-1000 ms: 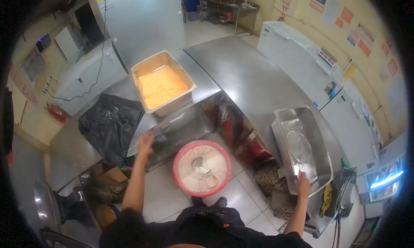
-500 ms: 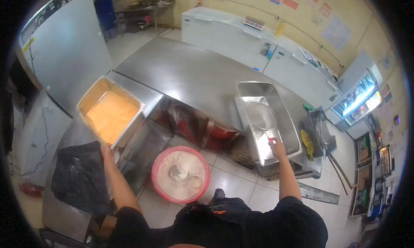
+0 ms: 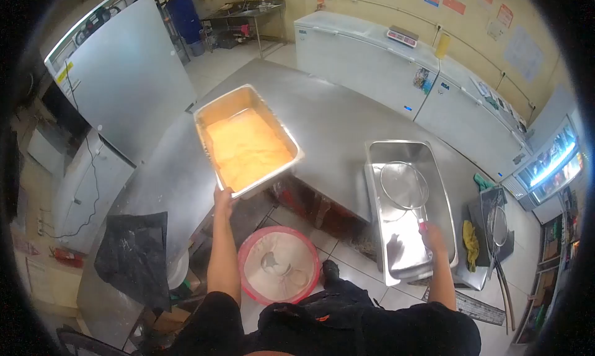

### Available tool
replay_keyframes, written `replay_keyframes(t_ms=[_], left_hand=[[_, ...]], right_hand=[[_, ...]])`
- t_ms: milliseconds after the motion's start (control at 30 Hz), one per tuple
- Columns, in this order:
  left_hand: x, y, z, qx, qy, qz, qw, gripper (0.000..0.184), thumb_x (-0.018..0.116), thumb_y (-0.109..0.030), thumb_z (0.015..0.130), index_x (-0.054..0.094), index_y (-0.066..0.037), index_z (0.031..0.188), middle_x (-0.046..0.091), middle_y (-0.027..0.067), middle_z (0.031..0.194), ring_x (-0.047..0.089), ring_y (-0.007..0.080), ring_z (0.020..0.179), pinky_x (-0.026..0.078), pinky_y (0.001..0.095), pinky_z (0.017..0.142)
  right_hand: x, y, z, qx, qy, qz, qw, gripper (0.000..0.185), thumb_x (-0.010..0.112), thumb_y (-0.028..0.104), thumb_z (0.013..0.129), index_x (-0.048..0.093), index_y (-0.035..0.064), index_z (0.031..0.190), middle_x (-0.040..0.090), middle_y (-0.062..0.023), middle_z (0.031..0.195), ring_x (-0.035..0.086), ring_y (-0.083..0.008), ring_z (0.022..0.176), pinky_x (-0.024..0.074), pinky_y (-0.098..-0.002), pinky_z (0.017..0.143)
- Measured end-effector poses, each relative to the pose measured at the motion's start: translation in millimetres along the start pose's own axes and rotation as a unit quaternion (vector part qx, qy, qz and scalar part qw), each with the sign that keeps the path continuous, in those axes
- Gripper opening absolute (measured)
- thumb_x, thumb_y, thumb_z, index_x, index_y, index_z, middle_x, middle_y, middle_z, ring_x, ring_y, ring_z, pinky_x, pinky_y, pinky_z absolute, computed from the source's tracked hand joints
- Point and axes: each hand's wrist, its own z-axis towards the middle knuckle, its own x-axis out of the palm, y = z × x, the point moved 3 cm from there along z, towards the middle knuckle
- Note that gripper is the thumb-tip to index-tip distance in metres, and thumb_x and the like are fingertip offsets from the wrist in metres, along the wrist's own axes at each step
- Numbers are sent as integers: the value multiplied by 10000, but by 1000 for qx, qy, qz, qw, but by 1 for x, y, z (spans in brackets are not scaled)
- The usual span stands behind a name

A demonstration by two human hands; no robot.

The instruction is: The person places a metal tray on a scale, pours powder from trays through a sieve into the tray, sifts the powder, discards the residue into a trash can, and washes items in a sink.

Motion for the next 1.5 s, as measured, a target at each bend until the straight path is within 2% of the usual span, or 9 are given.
replay_keyframes(t_ms=[267, 533, 667, 833, 933, 1067, 1167, 1333, 1500], left_hand=[[139, 40, -27, -21, 44, 85, 995, 634, 493, 30, 708, 464, 41, 1342, 597, 146, 1151, 615, 226, 990, 498, 305, 824], [197, 78, -78, -60, 126, 63, 988, 694, 467, 85, 737, 407, 26, 1427, 573, 140, 1273, 582, 230, 1124, 468, 326, 943], [198, 93, -81, -72, 138, 65, 986, 699, 488, 76, 744, 401, 19, 1435, 570, 122, 1282, 568, 218, 1149, 457, 316, 959], [207, 89, -88, -40, 170, 74, 982, 589, 533, 28, 842, 414, -12, 1417, 585, 129, 1216, 611, 215, 1060, 529, 318, 820], [213, 61, -97, -82, 194, 175, 962, 510, 615, -117, 932, 445, -7, 1400, 578, 106, 1263, 563, 189, 1122, 463, 302, 922], [230, 50, -33, 12, 132, 171, 976, 406, 649, -201, 944, 522, -4, 1276, 613, 94, 1120, 579, 159, 1014, 481, 301, 852], [259, 36, 7, 20, 147, 203, 968, 359, 667, -152, 888, 544, -9, 1194, 623, 85, 1019, 589, 156, 919, 491, 306, 787], [241, 63, 27, 42, 169, 195, 965, 352, 649, -69, 795, 542, -24, 1127, 623, 87, 951, 594, 168, 841, 496, 317, 712], [177, 61, -17, 35, 87, 112, 989, 379, 636, 9, 773, 539, -18, 1139, 624, 117, 980, 627, 213, 813, 523, 325, 692]], right_hand=[[-30, 3, 21, 0, 183, -33, 983, 476, 661, 327, 842, 569, 14, 1189, 688, -270, 950, 662, -439, 918, 516, -487, 809], [-56, 21, 12, 133, 519, 101, 838, 564, 764, 325, 810, 555, -65, 1160, 705, -169, 880, 719, -182, 720, 595, -301, 601], [-50, 11, -9, 188, 603, 194, 751, 514, 761, 343, 836, 598, -69, 1096, 710, -146, 848, 721, -182, 752, 598, -291, 645], [-50, 13, -24, 53, 713, 149, 683, 440, 696, 334, 905, 613, -35, 1131, 728, -150, 945, 734, -199, 831, 604, -309, 733], [-69, 11, 7, 37, 657, 98, 747, 348, 581, 369, 936, 698, 59, 1043, 733, -89, 923, 719, -176, 805, 576, -312, 696], [-84, 114, 104, -96, 217, 240, 941, 346, 659, 323, 905, 668, 43, 1108, 696, -129, 894, 703, -215, 787, 531, -360, 682], [-37, 170, 165, -216, -30, 134, 967, 416, 706, 282, 882, 618, 1, 1175, 653, -168, 1021, 648, -312, 917, 508, -404, 835], [29, 204, 211, -207, -9, -11, 978, 571, 755, 281, 815, 546, -58, 1225, 427, -269, 1354, 484, -439, 1194, 468, -446, 960], [45, 232, 205, -174, 1, 119, 977, 632, 770, 282, 805, 501, -43, 1274, 540, -271, 1250, 559, -413, 1125, 475, -447, 936]])
